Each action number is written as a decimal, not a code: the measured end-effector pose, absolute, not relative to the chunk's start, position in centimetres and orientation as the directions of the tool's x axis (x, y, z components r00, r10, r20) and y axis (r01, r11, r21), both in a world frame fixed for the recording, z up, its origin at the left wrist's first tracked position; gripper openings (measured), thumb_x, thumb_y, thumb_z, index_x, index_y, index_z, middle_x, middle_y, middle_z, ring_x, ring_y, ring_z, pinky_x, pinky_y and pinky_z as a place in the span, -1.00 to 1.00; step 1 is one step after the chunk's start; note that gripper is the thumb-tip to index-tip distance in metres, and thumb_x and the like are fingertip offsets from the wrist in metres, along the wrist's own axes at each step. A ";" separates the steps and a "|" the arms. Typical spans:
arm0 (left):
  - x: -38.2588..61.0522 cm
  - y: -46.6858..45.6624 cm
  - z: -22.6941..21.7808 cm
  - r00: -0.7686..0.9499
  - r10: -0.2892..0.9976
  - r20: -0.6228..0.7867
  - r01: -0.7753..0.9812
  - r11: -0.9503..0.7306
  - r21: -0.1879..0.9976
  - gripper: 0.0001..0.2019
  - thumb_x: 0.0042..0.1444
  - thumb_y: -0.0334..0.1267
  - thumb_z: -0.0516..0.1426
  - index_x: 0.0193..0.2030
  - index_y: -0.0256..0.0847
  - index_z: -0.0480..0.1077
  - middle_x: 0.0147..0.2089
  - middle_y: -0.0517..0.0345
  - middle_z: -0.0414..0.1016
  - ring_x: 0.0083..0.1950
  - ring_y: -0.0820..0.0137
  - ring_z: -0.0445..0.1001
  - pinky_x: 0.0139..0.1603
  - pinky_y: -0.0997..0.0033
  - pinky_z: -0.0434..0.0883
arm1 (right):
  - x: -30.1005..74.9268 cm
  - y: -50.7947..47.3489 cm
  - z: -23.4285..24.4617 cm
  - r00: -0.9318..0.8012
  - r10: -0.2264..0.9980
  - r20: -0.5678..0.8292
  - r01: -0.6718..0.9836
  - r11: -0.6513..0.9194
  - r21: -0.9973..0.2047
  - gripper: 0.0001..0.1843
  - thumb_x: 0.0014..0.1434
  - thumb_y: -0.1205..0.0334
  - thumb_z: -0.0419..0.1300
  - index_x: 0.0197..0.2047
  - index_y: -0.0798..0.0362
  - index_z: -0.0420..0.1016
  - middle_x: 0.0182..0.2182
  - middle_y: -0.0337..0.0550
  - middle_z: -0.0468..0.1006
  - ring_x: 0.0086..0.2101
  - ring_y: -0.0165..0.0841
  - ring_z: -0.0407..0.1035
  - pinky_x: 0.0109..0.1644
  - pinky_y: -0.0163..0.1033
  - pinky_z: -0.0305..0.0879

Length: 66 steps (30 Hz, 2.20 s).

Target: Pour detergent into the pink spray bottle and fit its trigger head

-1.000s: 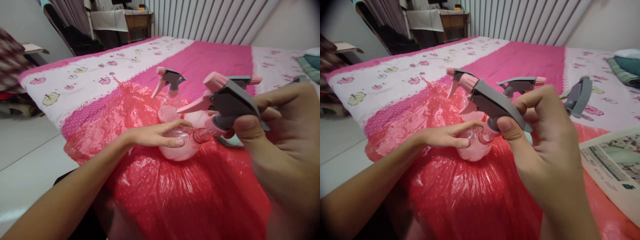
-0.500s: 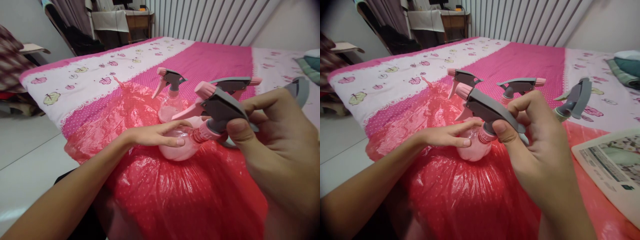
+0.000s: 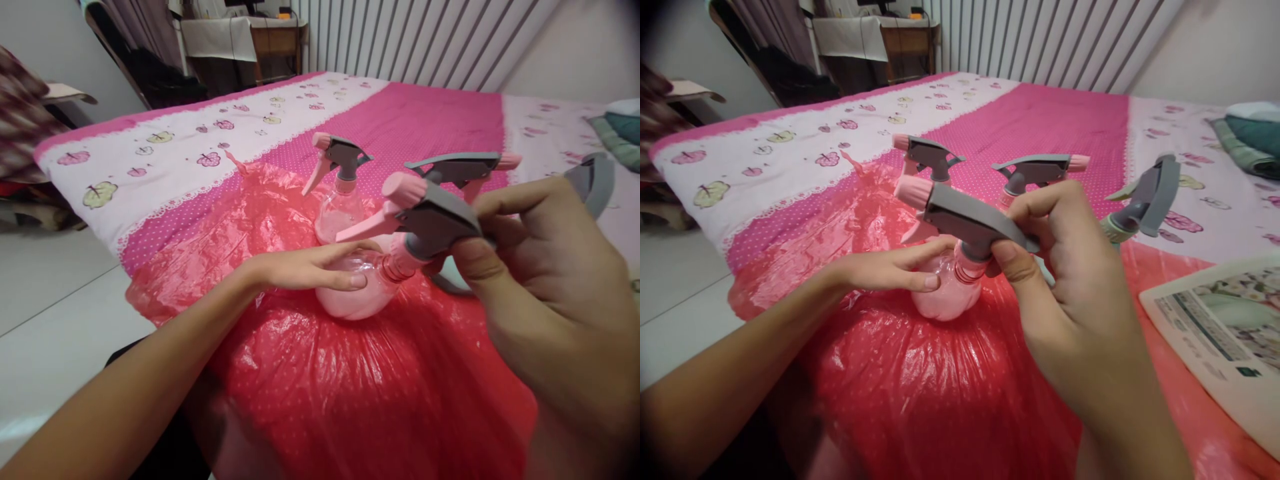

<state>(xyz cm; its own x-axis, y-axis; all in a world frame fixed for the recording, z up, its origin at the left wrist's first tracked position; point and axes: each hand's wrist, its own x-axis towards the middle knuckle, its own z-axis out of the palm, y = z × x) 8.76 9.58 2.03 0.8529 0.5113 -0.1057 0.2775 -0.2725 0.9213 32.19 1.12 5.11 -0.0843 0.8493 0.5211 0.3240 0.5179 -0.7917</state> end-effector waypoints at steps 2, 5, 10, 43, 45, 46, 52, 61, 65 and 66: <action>8.8 9.5 2.1 0.857 0.504 -0.105 0.266 -0.258 0.929 -0.14 0.32 0.31 0.14 0.61 -0.01 0.03 0.64 0.09 0.12 0.67 0.06 -0.01 0.62 0.09 0.11 | 32.2 1.4 4.8 -0.127 0.857 0.500 0.310 0.513 -0.800 -0.96 0.46 0.21 0.17 -0.08 -0.10 0.35 -0.17 -0.28 0.55 -0.18 -0.44 0.54 -0.20 -0.39 0.53; 8.8 9.5 2.2 0.853 0.510 -0.110 0.270 -0.250 0.930 -0.14 0.32 0.31 0.13 0.61 -0.01 0.03 0.64 0.08 0.13 0.67 0.06 0.01 0.62 0.07 0.10 | 32.3 2.0 4.3 -0.153 0.866 0.477 0.280 0.501 -0.819 -0.94 0.46 0.18 0.18 -0.08 -0.10 0.35 -0.22 -0.31 0.53 -0.26 -0.48 0.53 -0.28 -0.42 0.47; 8.7 9.7 2.1 0.856 0.508 -0.093 0.263 -0.274 0.925 -0.11 0.31 0.38 0.10 0.59 -0.10 0.07 0.65 -0.02 0.09 0.67 0.02 0.00 0.64 0.05 0.06 | 32.9 2.3 4.2 -0.131 0.887 0.444 0.297 0.462 -0.836 -0.85 0.42 0.10 0.26 -0.13 -0.08 0.37 -0.26 -0.32 0.55 -0.25 -0.47 0.52 -0.24 -0.40 0.41; 8.7 9.8 2.2 0.863 0.497 -0.089 0.256 -0.279 0.926 -0.23 0.38 0.28 0.09 0.56 -0.07 0.08 0.65 -0.03 0.06 0.67 0.04 0.00 0.63 0.03 0.06 | 35.1 1.7 5.2 -0.138 0.863 0.485 0.550 0.474 -0.687 -0.83 0.38 -0.09 0.31 -0.09 -0.27 0.68 -0.25 -0.38 0.66 -0.32 -0.39 0.52 -0.03 -0.27 0.55; 8.7 9.8 2.2 0.866 0.494 -0.079 0.246 -0.284 0.927 -0.24 0.39 0.27 0.08 0.57 -0.06 0.07 0.67 -0.02 0.03 0.67 0.05 0.01 0.63 0.05 0.07 | 35.2 1.7 5.3 -0.136 0.868 0.478 0.555 0.466 -0.689 -0.81 0.38 -0.12 0.31 -0.10 -0.26 0.68 -0.26 -0.38 0.67 -0.32 -0.38 0.52 -0.06 -0.26 0.54; 8.7 9.8 2.2 0.867 0.493 -0.074 0.243 -0.288 0.926 -0.24 0.40 0.26 0.08 0.58 -0.05 0.06 0.68 -0.01 0.01 0.66 0.04 0.02 0.63 0.05 0.08 | 35.2 1.7 5.3 -0.141 0.872 0.469 0.550 0.463 -0.695 -0.81 0.38 -0.11 0.31 -0.10 -0.26 0.68 -0.26 -0.38 0.67 -0.32 -0.39 0.53 -0.06 -0.28 0.53; 8.7 10.0 1.9 0.867 0.496 -0.046 0.224 -0.307 0.925 -0.26 0.41 0.22 0.09 0.59 -0.05 0.06 0.65 -0.03 0.08 0.64 0.00 0.10 0.60 -0.01 0.13 | 34.9 2.0 5.4 -0.166 0.887 0.432 0.447 0.458 -0.769 -0.84 0.36 -0.04 0.34 -0.15 -0.17 0.60 -0.28 -0.37 0.63 -0.26 -0.49 0.55 -0.13 -0.48 0.50; 8.6 9.9 2.1 0.859 0.506 -0.075 0.248 -0.284 0.926 -0.22 0.38 0.29 0.09 0.59 -0.01 0.06 0.66 0.01 0.07 0.64 0.02 0.09 0.60 0.03 0.14 | 33.6 1.6 5.2 -0.190 0.924 0.331 0.192 0.366 -0.911 -0.47 0.38 0.08 0.32 0.36 -0.24 0.35 0.09 -0.18 0.59 -0.01 -0.37 0.58 0.10 -0.34 0.57; 8.6 9.8 2.3 0.859 0.505 -0.084 0.262 -0.294 0.919 -0.22 0.38 0.28 0.09 0.60 -0.01 0.04 0.67 0.01 0.02 0.65 0.02 0.05 0.62 0.02 0.10 | 33.4 1.8 4.7 -0.168 0.939 0.299 0.080 0.315 -0.946 -0.48 0.42 0.06 0.29 0.40 -0.31 0.39 0.16 -0.23 0.58 0.06 -0.42 0.55 0.20 -0.38 0.51; 8.6 9.8 2.3 0.862 0.500 -0.088 0.263 -0.292 0.919 -0.21 0.38 0.28 0.09 0.60 -0.02 0.03 0.68 0.01 0.00 0.66 0.02 0.03 0.63 0.02 0.08 | 33.4 1.9 4.6 -0.171 0.941 0.292 0.048 0.304 -0.951 -0.51 0.43 0.04 0.29 0.38 -0.32 0.43 0.18 -0.24 0.57 0.09 -0.42 0.54 0.21 -0.38 0.51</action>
